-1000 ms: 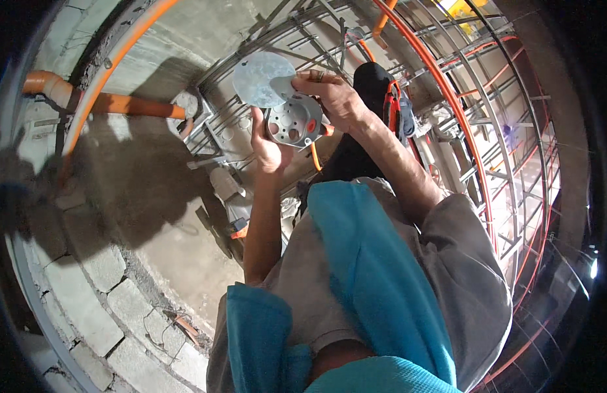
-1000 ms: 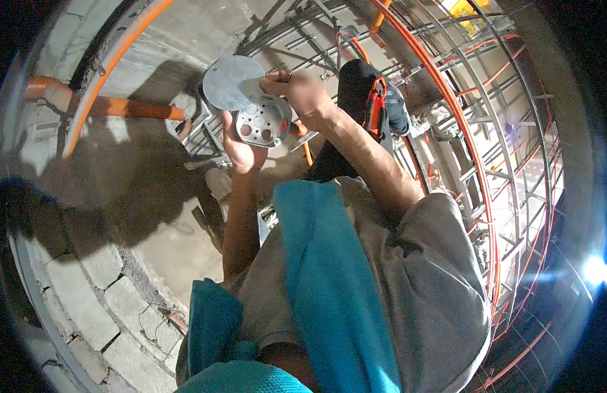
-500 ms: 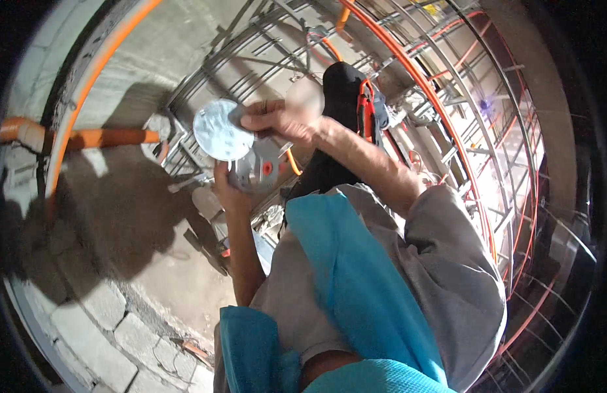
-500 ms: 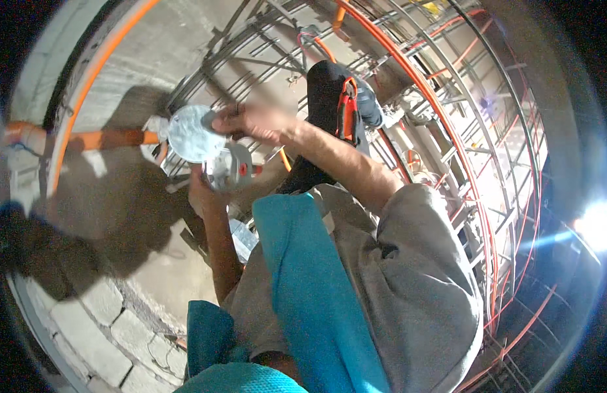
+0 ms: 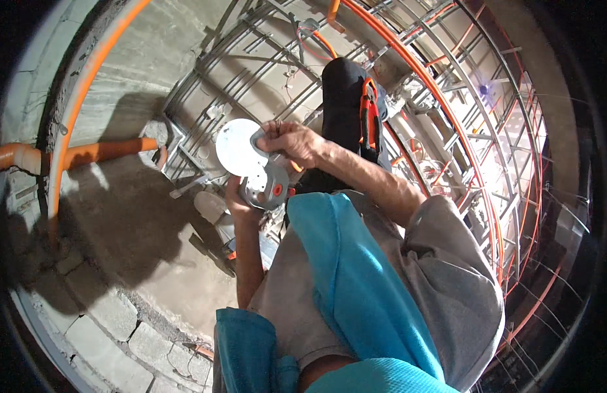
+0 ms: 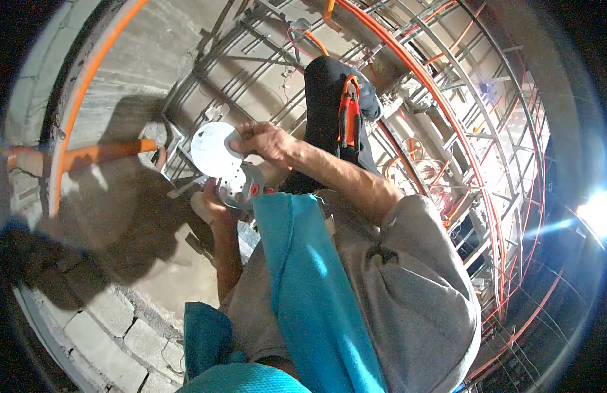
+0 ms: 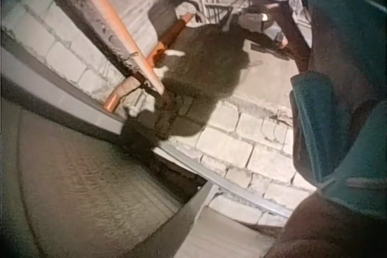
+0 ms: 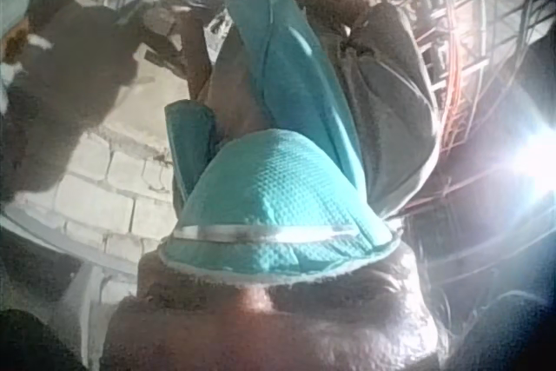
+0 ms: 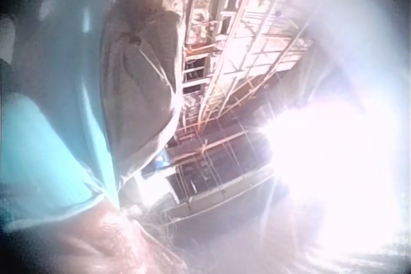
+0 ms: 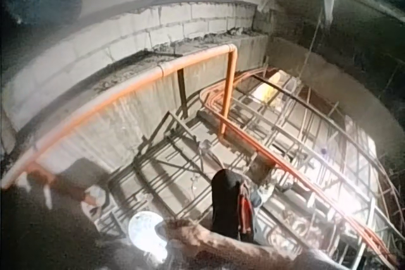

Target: The person drills into the ceiling structure with a power drill, handles a metal junction box and its cover by hand, and connects conduit pipes while heating them with a heat gun.

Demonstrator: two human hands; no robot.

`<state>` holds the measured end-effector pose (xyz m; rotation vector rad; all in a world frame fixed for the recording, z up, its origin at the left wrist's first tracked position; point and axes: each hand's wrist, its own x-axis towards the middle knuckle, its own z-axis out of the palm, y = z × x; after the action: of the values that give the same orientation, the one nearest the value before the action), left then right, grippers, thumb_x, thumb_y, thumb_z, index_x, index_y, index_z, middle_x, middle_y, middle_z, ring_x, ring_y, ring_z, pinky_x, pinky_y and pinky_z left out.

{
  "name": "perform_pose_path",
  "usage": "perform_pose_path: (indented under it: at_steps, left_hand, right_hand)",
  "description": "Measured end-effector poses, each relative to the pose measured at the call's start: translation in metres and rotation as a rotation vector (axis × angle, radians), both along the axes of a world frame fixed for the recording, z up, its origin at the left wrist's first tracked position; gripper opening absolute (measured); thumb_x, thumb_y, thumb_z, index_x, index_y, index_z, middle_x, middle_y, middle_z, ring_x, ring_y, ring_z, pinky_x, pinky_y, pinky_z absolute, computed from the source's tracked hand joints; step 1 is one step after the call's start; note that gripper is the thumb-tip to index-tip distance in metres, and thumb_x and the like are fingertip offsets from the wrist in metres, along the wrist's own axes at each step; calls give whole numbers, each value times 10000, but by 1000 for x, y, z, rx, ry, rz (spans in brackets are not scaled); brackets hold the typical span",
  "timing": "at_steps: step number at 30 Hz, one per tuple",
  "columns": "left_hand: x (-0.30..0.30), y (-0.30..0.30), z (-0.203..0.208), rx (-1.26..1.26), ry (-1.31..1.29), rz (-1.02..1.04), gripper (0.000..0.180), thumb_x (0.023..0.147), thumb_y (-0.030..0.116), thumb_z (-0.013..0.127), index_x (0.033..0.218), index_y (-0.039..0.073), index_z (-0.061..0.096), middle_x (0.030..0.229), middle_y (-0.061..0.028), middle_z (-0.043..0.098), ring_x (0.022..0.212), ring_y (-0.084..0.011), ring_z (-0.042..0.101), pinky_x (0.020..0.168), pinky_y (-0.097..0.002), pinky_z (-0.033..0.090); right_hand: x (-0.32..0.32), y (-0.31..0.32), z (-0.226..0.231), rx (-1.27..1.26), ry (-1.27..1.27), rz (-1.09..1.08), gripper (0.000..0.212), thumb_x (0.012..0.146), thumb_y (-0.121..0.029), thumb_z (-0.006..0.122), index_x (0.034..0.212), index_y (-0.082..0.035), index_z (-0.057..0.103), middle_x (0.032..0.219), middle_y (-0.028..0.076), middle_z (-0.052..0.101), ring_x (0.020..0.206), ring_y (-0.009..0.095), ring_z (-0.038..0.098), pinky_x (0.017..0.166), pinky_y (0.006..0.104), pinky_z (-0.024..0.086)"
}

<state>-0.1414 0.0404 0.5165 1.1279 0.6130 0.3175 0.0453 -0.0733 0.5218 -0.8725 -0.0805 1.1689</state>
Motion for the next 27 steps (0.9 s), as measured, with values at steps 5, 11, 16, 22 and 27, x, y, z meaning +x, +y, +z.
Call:
perform_pose_path:
  at_steps: [5,11,16,22,27]
  left_hand:
    - [19,28,0,544,136,-165,700,868,474,745,1335,-14,560,1190,-122,671,1071,-248,674,919,-410,572]
    - [67,28,-3,-685,-161,-234,488,1009,359,546,1333,-5,564,1195,-159,685,1038,-292,713,880,-467,624]
    - [73,18,10,-643,-113,-224,449,997,259,583,1348,-18,546,1215,-163,677,1062,-289,713,901,-469,626]
    - [69,28,2,-712,-336,-198,548,975,327,558,1396,-22,524,1299,-166,635,1153,-290,669,978,-456,585]
    - [70,30,-8,-665,-363,-327,586,1002,466,462,1447,89,521,1412,-155,581,1299,-338,564,1091,-547,475]
  right_hand:
    - [45,14,33,-153,-769,275,392,917,-173,795,1237,24,683,1103,73,756,1025,144,688,933,322,550]
    - [98,31,73,384,-1233,648,522,858,-259,828,1267,29,680,1123,134,759,1057,191,693,939,377,548]
    - [94,31,117,98,-1335,939,504,836,-239,818,1262,0,694,1107,168,739,1033,258,685,906,417,543]
    - [59,-5,99,-90,-1416,117,427,913,-226,762,1308,-85,677,1130,108,743,944,240,721,854,369,570]
    - [19,-44,91,-496,-1256,-95,254,898,-280,772,981,-39,765,895,189,733,779,310,742,693,395,583]
